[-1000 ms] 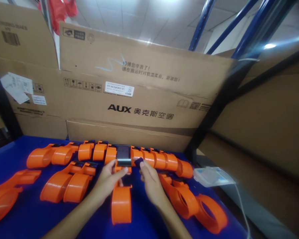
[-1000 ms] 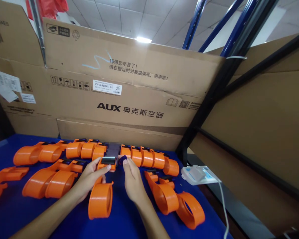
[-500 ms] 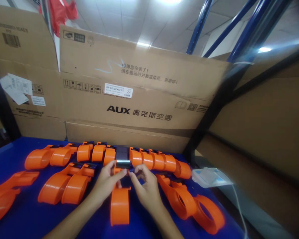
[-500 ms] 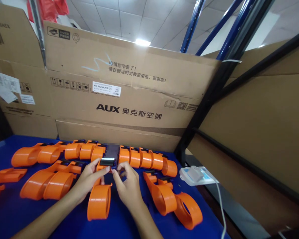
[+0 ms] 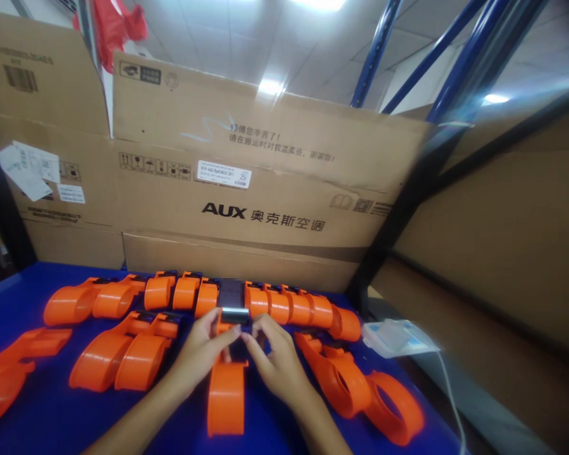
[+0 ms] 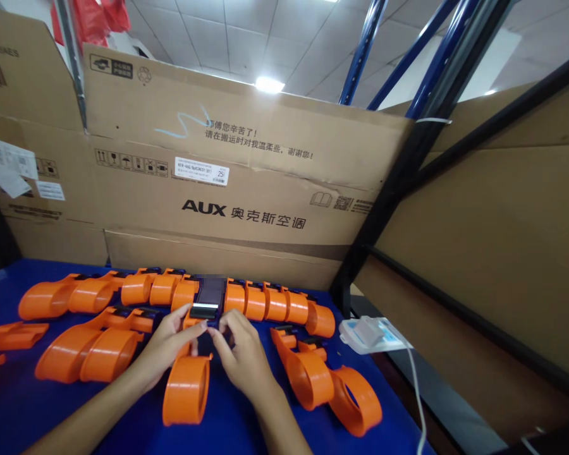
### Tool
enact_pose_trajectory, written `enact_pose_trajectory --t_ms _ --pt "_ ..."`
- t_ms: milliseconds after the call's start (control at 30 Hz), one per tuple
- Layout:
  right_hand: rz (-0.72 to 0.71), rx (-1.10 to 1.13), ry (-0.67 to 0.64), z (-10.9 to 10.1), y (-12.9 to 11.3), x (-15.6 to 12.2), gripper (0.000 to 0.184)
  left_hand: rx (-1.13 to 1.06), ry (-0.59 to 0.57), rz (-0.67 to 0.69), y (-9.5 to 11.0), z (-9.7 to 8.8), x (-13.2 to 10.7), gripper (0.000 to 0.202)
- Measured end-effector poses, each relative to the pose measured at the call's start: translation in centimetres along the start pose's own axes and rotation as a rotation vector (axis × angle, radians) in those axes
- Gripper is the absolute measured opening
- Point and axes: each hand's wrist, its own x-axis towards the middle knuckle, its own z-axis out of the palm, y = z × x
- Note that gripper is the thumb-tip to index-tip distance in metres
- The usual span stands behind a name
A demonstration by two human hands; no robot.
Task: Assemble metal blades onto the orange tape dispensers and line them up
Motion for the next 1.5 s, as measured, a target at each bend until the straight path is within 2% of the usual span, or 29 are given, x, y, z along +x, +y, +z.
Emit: enact_pose_trajectory --t_ms 167,300,333,467,533,667,733,900,1233,1400,1500 --pt "0.036 0.092 -0.005 -0.5 -0.5 -0.3 0.02 -0.096 -0.013 -0.046 0.3 0.3 -0.3 0.037" --pt "0.126 0.379 0.145 -0.5 -0.1 -0.2 0.022 -0.212 -0.054 -0.102 0.9 0.7 -0.9 0.053" --pt "0.159 0.459 0.148 -0.5 0.0 -0.2 0.021 -0.231 -0.082 -0.117 1.1 0.8 -1.1 0.058" --pt "0.252 0.679 -0.058 -0.6 -0.2 0.0 0.041 -0.257 -0.244 -0.213 1.7 1.1 -2.1 0.07" --pt "0.273 0.706 -0.087 -0.5 -0.3 0.1 0.042 -0.265 -0.273 -0.245 1.9 1.3 -2.5 0.068" --pt "0.292 0.689 0.03 0.1 -0.1 0.1 0.04 -0.296 -0.29 -0.171 2.0 1.7 -2.5 0.07" --pt "0.294 0.654 0.062 0.5 0.2 0.2 0.04 -0.285 -0.266 -0.119 1.9 1.8 -2.2 0.063" --pt "0.321 0.655 0.05 1.3 0.5 0.4 0.036 -0.201 -0.171 -0.085 1.9 1.8 -1.7 0.044" --pt "0.337 0.625 0.067 1.7 0.2 0.3 0.034 -0.271 -0.21 -0.105 1.5 1.8 -1.6 0.043" --pt "0.26 0.466 0.165 1.5 0.4 0.3 0.038 -0.44 -0.094 -0.244 1.9 0.6 -0.7 0.046" --pt "0.197 0.225 0.064 1.0 0.4 0.2 0.029 -0.586 0.018 -0.219 3.0 -0.7 -0.1 0.048"
